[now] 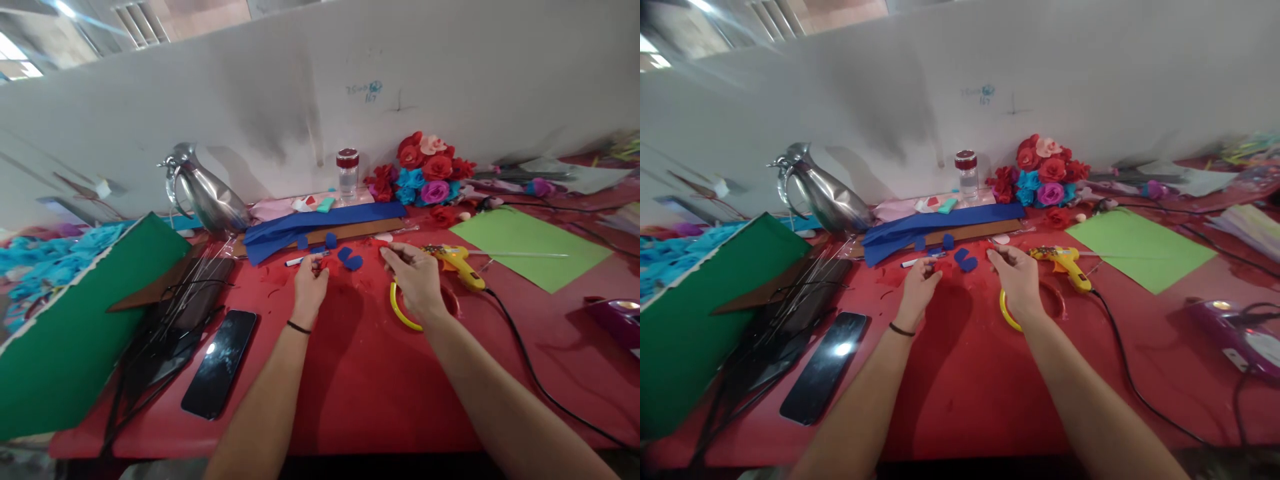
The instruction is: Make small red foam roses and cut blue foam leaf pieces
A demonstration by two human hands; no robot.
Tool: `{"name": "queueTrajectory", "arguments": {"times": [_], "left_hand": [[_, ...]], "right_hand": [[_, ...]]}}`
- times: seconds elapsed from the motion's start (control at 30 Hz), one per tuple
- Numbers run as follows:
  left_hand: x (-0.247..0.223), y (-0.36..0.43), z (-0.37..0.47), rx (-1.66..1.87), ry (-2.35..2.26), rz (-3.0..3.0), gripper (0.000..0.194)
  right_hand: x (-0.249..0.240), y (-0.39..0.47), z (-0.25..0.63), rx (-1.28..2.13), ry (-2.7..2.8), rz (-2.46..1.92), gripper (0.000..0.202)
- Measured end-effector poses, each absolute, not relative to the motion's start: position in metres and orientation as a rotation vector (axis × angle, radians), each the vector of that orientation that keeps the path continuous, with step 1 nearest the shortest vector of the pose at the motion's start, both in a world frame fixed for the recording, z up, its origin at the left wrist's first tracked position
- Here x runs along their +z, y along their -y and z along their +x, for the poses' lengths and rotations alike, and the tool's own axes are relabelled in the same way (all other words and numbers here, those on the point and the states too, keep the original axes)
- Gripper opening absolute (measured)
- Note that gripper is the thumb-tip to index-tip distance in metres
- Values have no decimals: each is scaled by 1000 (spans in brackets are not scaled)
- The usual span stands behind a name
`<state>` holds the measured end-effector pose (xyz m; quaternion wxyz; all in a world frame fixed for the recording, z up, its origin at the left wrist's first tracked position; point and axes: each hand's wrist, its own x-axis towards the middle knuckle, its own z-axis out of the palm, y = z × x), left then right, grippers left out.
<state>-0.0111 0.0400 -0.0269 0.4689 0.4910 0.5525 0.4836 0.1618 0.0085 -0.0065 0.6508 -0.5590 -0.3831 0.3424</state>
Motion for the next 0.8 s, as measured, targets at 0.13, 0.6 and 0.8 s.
{"name": "queueTrajectory", "arguments": {"times": [0.13,0.6,0.8], "left_hand": [[-21,-37,-13,1190,-1664,1592,29],[7,-3,20,1186,-1041,1052,14],[8,-7,15,1155,-1053,865,14]], "right_hand": [[-10,-13,166,998,755,-1165,22],[-14,-3,138,1141,862,-1073,22],[-6,-3,145,1216,684,-1031,27]]}}
